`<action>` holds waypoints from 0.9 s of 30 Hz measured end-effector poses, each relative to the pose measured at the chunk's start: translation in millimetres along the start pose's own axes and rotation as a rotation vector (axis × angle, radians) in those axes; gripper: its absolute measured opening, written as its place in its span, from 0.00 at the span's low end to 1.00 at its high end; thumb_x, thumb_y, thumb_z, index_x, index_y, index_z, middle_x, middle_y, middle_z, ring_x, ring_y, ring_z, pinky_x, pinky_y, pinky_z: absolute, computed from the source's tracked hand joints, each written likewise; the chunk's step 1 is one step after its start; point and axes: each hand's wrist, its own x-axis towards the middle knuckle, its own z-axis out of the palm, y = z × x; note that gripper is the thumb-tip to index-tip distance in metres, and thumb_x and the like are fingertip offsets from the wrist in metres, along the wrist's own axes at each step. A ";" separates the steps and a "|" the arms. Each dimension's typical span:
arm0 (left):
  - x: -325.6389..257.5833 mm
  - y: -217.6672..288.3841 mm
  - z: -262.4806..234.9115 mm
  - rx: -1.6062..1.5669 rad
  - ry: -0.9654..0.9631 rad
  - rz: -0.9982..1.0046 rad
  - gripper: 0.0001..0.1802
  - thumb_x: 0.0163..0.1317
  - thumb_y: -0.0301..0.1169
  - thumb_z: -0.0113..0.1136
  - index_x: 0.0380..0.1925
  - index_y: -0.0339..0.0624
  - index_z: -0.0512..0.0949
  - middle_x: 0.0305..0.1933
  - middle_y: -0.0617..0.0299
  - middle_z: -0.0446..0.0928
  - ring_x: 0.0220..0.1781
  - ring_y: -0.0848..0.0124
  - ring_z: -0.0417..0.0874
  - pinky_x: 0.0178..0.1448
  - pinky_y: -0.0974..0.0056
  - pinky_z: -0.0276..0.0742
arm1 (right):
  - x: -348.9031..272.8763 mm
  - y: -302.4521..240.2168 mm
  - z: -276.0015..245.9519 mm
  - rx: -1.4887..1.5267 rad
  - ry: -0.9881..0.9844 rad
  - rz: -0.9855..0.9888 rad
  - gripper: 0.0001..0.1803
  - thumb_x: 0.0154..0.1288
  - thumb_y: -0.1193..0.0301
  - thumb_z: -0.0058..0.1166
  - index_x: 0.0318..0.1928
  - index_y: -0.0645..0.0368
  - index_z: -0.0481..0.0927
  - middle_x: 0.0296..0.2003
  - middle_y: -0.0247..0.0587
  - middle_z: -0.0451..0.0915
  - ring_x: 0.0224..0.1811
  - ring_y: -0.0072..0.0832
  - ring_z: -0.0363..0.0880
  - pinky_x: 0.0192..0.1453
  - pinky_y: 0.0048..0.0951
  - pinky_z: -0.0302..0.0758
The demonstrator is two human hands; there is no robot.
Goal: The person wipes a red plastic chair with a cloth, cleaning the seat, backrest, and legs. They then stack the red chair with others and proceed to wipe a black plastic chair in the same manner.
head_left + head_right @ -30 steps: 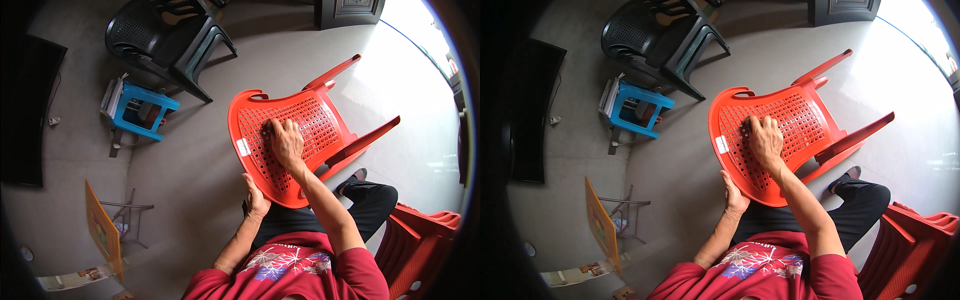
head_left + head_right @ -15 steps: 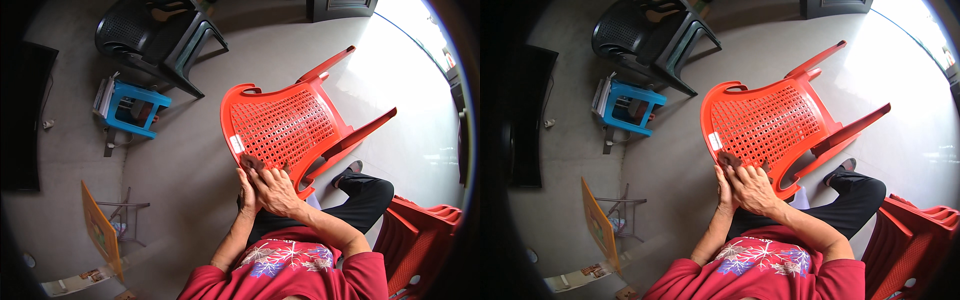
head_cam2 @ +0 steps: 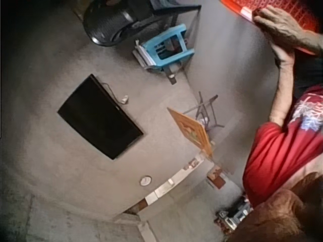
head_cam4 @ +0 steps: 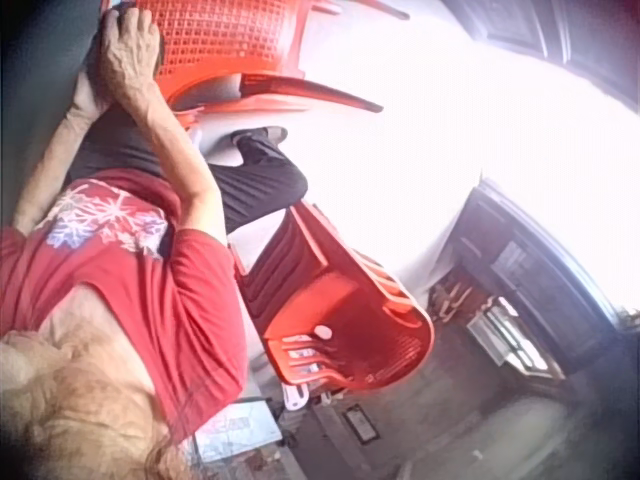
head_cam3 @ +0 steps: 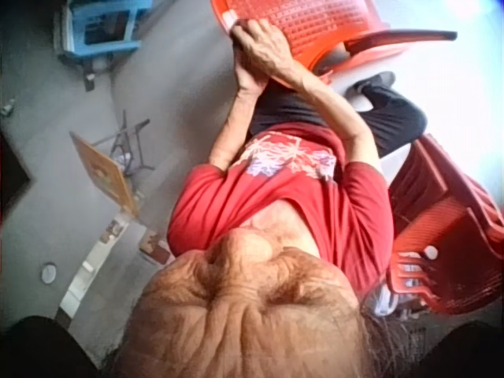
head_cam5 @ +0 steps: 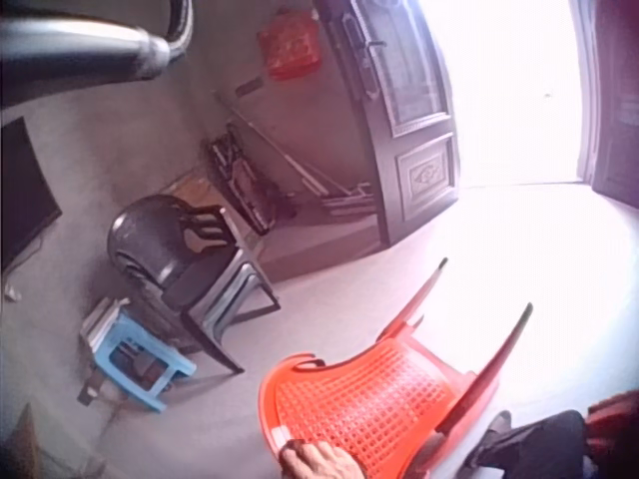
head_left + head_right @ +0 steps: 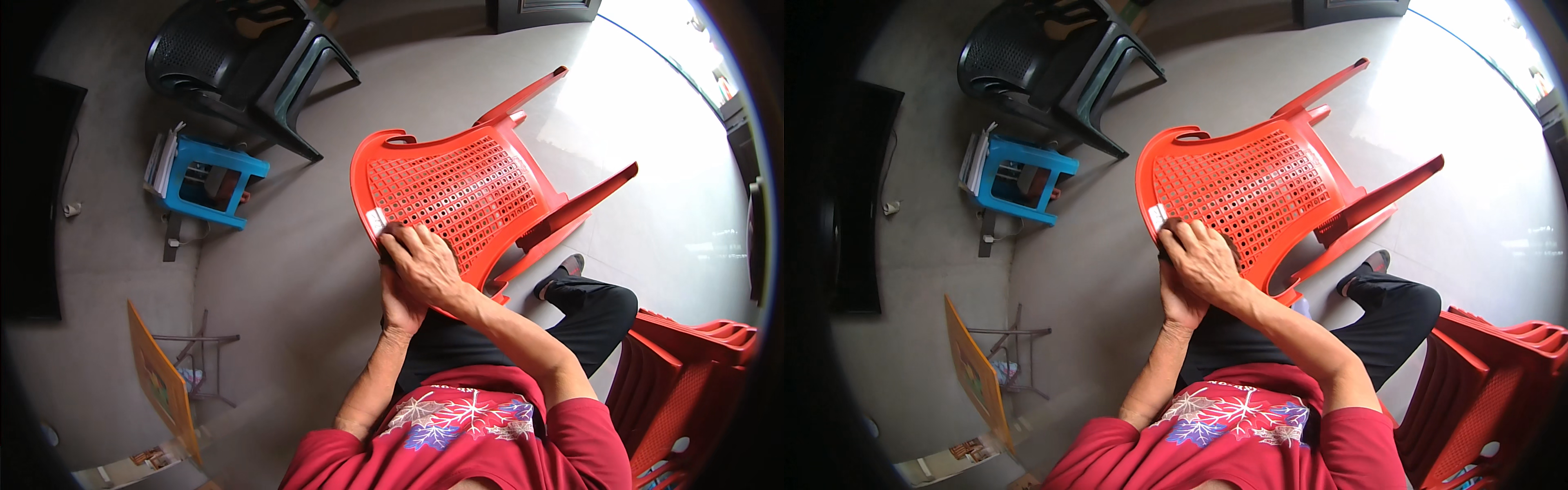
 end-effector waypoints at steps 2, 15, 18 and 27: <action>2.8 -1.1 4.0 -0.053 0.027 -0.015 0.31 0.72 0.54 0.30 0.69 0.54 0.54 0.69 0.64 0.60 0.69 0.64 0.62 0.71 0.56 0.58 | 9.3 3.9 4.2 0.000 0.051 -0.050 0.21 0.55 0.69 0.51 0.51 0.57 0.75 0.48 0.40 0.73 0.47 0.36 0.72 0.47 0.33 0.73; 1.2 -8.3 -10.3 0.178 0.025 0.038 0.38 0.69 0.60 0.32 0.69 0.45 0.52 0.69 0.58 0.59 0.67 0.62 0.65 0.68 0.53 0.64 | -164.7 49.2 -38.6 0.146 -0.078 0.000 0.21 0.46 0.77 0.59 0.45 0.51 0.80 0.43 0.38 0.72 0.43 0.38 0.71 0.48 0.34 0.72; 3.5 -9.2 -12.3 0.164 0.009 0.022 0.38 0.69 0.60 0.32 0.69 0.45 0.51 0.70 0.58 0.58 0.68 0.63 0.64 0.69 0.53 0.63 | -157.0 48.1 -30.4 0.176 -0.037 0.038 0.21 0.47 0.77 0.59 0.46 0.52 0.78 0.42 0.39 0.72 0.43 0.39 0.71 0.47 0.34 0.72; 4.4 -7.3 -4.0 0.264 0.048 -0.017 0.37 0.70 0.57 0.35 0.68 0.41 0.53 0.68 0.57 0.61 0.70 0.64 0.61 0.73 0.56 0.57 | -34.1 54.2 2.6 -0.106 0.431 -0.021 0.14 0.50 0.72 0.56 0.40 0.56 0.76 0.36 0.38 0.73 0.32 0.34 0.72 0.38 0.32 0.72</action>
